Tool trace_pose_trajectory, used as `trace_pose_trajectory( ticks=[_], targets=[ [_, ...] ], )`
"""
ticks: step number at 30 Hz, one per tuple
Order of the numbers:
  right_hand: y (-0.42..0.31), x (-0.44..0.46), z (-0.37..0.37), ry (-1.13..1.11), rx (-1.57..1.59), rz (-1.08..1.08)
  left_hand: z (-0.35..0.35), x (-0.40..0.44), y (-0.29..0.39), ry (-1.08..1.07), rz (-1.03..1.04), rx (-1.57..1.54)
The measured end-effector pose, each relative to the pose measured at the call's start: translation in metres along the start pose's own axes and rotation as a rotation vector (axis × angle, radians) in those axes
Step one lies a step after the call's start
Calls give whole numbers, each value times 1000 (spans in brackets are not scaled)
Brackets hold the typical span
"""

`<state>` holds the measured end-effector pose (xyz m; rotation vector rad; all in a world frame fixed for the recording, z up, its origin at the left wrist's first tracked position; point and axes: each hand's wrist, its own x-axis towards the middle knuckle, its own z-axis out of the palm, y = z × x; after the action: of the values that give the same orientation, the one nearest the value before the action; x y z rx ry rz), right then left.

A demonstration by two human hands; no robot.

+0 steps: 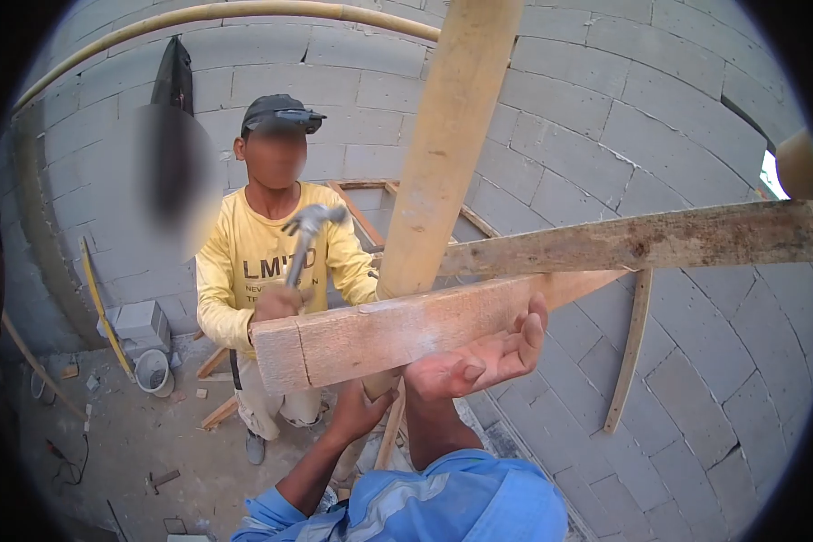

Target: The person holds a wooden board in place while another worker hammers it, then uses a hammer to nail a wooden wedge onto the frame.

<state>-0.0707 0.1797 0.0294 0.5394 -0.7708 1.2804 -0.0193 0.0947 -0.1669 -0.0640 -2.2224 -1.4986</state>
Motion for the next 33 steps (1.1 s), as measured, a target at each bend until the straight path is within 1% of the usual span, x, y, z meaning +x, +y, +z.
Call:
trace_pose_trajectory(
  ticks=[2, 8, 11, 14, 17, 20, 23, 26, 29, 33],
  targets=[
    [-2, -2, -2, -49, -12, 9, -9, -2, 14, -54, -86, -5],
    [-3, -2, -2, -82, 26, 46, 1, -1, 5, 92, 124, 9],
    [-4, -2, -1, -67, 18, 48, 1, -2, -1, 32, 70, 1],
    [-9, -2, -2, -63, 71, 128, 0, -5, 0, -12, -71, -15],
    [-6, 0, -2, -66, 93, 104, 5, 0, -3, 41, 4, -54],
    [0, -1, -1, -77, 114, 22, -1, -2, 12, 51, 17, -24],
    [-1, -2, -3, -92, 63, 28, -5, 0, 14, 62, 82, 1],
    [-4, -4, -2, -93, 49, 23, -11, -4, 23, 74, 47, -10],
    [-13, -2, 8, -45, 215, 105, -7, -3, 16, 53, 22, -56],
    [-5, -3, 2, -56, 111, 43, -7, -1, 13, 41, 35, -38]
  ],
)
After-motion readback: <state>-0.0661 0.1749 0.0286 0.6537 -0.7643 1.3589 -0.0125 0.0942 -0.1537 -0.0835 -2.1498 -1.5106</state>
